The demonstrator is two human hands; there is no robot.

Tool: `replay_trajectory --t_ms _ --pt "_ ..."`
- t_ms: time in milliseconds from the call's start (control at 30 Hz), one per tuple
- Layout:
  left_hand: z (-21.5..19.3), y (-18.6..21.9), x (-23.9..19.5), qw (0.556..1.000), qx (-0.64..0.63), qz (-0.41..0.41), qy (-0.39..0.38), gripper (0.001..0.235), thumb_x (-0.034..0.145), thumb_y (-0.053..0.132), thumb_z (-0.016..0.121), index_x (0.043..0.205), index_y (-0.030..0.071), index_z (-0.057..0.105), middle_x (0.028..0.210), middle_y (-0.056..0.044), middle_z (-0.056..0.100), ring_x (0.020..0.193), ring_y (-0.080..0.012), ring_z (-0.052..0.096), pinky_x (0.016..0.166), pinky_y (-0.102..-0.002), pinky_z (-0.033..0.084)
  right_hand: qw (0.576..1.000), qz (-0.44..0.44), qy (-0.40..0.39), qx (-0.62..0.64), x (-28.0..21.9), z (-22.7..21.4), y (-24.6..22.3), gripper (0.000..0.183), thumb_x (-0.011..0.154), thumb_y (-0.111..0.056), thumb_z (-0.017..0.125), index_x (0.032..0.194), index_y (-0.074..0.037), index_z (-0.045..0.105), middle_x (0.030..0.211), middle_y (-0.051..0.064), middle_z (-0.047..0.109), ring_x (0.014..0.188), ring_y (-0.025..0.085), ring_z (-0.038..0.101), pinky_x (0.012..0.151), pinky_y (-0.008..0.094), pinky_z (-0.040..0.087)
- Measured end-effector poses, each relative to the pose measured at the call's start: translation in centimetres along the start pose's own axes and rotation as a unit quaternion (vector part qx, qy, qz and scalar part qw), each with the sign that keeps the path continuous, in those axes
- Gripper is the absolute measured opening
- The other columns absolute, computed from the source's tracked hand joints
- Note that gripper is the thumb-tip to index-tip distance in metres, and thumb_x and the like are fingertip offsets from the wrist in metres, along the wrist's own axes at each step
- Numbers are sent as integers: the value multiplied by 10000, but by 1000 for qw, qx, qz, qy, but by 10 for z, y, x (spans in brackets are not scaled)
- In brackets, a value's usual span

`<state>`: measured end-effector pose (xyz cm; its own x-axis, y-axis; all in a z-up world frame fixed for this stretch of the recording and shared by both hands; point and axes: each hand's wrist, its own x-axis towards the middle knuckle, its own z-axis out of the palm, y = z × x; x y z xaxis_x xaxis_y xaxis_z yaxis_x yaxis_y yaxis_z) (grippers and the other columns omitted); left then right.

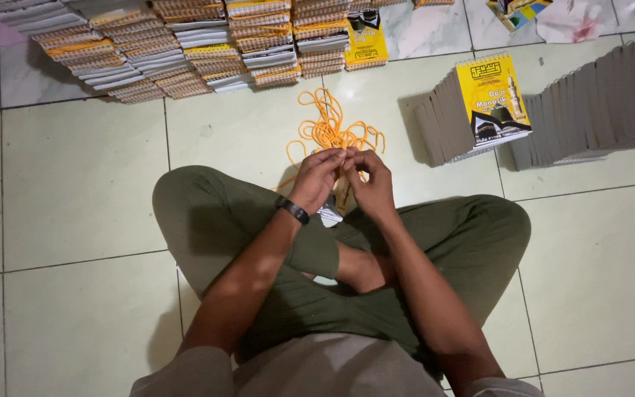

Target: The person sits on the floor and repeatedly picks up stacks of yellow-covered notebooks. They wrap an orange rubber band around each stack, pull it tight, and tie a knot to secure the bundle before placing it aside.

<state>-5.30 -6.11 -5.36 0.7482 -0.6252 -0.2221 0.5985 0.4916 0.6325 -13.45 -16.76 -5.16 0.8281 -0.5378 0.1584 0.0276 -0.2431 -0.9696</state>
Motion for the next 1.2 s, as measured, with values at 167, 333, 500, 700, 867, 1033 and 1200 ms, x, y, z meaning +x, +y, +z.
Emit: replay_trajectory --t_ms 167,333,500,700,867,1033,1200 --pt "9 8 -3 1000 10 -17 17 130 935 14 705 1054 -26 738 934 -119 720 842 -188 700 819 -289 564 999 -28 24 -22 0 3 -15 95 881 -26 810 931 7 737 889 148 632 831 259 666 805 396 581" --pt "4 9 -1 999 5 -28 28 128 945 73 722 1053 6 743 1000 -113 751 881 -169 708 797 -268 562 996 -68 1 -52 -4 1 -15 73 853 14 804 869 -18 741 849 160 638 806 329 687 786 404 585" --pt "-15 -5 8 999 19 -9 37 134 972 101 700 1082 28 722 1024 -112 749 920 -179 729 833 -286 585 992 -51 -74 -91 -11 -3 0 89 817 -16 753 779 -52 681 831 141 649 824 363 652 792 452 534" --pt "-22 -5 10 998 52 0 32 152 1001 158 673 1090 38 703 1008 -110 740 883 -176 726 811 -274 595 985 -29 -119 -121 -12 -10 9 157 757 -72 777 718 -95 627 793 116 645 828 347 634 782 442 503" --pt "-18 1 8 998 59 10 27 160 998 164 678 1101 44 703 987 -121 732 802 -164 716 734 -242 575 983 -8 -130 -132 -13 -11 -1 183 755 -86 765 700 -81 590 748 133 616 817 373 620 766 454 488" --pt "-17 3 7 998 57 19 21 158 1000 162 676 1097 40 705 971 -120 732 760 -152 714 716 -227 570 980 16 -132 -148 -14 -13 6 192 739 -85 713 674 -86 532 700 141 565 782 376 601 733 440 480" --pt "-21 -1 11 998 54 27 11 154 1005 173 669 1094 52 705 943 -113 717 732 -143 704 680 -204 558 972 55 -140 -178 -13 -15 10 177 743 -106 704 665 -79 548 681 153 534 747 371 593 713 442 469"
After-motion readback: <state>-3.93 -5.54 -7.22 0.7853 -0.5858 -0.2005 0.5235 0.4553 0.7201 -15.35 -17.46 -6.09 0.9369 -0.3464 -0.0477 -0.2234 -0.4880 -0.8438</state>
